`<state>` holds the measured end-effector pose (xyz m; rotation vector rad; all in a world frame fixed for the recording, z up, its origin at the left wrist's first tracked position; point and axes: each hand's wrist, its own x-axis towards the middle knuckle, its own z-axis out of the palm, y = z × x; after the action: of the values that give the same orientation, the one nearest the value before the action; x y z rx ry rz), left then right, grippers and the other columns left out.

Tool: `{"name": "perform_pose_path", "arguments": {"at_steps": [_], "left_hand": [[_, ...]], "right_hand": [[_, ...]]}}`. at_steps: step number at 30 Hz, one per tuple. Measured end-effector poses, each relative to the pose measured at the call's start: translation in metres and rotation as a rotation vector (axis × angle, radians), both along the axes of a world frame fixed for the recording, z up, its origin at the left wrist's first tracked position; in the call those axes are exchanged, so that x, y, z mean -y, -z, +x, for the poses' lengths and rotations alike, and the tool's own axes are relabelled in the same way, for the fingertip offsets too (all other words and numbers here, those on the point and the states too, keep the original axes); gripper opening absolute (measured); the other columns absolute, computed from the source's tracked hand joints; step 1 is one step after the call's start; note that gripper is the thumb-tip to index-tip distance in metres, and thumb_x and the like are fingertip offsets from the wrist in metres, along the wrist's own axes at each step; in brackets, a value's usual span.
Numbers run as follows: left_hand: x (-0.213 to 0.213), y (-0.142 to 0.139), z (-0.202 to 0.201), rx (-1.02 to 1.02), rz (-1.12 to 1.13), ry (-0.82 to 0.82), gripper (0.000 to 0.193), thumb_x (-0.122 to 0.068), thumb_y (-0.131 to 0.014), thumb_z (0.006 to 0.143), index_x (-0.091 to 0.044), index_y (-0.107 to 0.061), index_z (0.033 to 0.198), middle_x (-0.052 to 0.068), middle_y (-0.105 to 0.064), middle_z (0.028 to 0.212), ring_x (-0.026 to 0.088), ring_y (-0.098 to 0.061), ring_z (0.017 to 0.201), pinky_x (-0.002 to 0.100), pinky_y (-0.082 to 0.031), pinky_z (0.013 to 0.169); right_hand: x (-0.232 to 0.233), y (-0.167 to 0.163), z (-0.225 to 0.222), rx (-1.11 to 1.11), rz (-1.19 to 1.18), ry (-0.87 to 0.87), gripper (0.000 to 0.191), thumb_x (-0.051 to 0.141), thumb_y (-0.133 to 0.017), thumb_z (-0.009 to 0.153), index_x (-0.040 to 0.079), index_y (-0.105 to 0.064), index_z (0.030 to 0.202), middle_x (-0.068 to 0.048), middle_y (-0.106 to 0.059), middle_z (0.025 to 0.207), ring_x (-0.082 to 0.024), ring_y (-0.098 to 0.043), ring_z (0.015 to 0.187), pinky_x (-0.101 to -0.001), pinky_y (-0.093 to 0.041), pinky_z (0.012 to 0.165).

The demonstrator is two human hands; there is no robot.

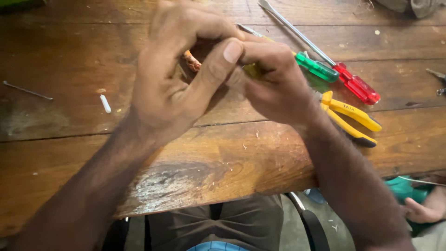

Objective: The person works on an electric motor stator on a wooden workbench, manipulating and threading copper winding wire around the coil slots by hand. They use a screwdriver to press and arrange the wire windings inside the stator and reposition the stator repeatedly while working around its circumference.

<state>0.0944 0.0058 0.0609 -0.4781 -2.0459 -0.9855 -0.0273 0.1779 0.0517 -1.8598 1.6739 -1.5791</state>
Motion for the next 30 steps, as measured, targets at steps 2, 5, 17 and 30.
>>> {"name": "perform_pose_path", "arguments": {"at_steps": [2,5,17,30], "left_hand": [[0.011,-0.002,0.001,0.041,-0.103,-0.065,0.029,-0.030,-0.069,0.110,-0.009,-0.058,0.127,0.008,-0.062,0.111,0.020,-0.058,0.108,0.040,-0.050,0.099],[0.029,0.001,0.000,0.299,-0.155,-0.060,0.068,-0.052,-0.080,0.095,-0.006,-0.051,0.138,0.014,-0.053,0.127,0.026,-0.051,0.121,0.046,-0.045,0.103],[0.041,0.053,-0.020,0.267,-0.509,-0.149,0.045,-0.050,-0.083,0.095,-0.012,-0.072,0.117,0.019,-0.031,0.167,0.038,-0.021,0.158,0.066,-0.023,0.128],[0.053,0.051,-0.029,0.271,-0.591,-0.208,0.035,-0.047,-0.081,0.089,-0.013,-0.079,0.098,0.016,-0.041,0.162,0.043,-0.029,0.151,0.072,-0.036,0.113]], "right_hand": [[-0.002,0.000,0.001,0.185,0.066,0.037,0.029,0.029,-0.056,0.116,0.002,-0.068,0.114,-0.002,-0.064,0.086,-0.007,-0.058,0.068,-0.0207,-0.048,0.059],[-0.002,0.001,0.000,0.511,0.114,0.100,0.034,0.033,-0.048,0.110,0.005,-0.067,0.103,-0.004,-0.065,0.084,-0.008,-0.055,0.063,-0.0218,-0.045,0.055],[0.005,0.017,0.012,0.781,-0.222,-0.146,0.034,0.032,-0.044,0.118,0.003,-0.053,0.102,-0.011,-0.062,0.095,-0.019,-0.066,0.087,-0.0310,-0.058,0.085],[0.003,-0.001,0.051,0.636,0.006,0.078,0.038,0.037,-0.049,0.116,0.005,-0.053,0.095,0.000,-0.046,0.068,-0.005,-0.038,0.056,-0.0219,-0.036,0.055]]}}
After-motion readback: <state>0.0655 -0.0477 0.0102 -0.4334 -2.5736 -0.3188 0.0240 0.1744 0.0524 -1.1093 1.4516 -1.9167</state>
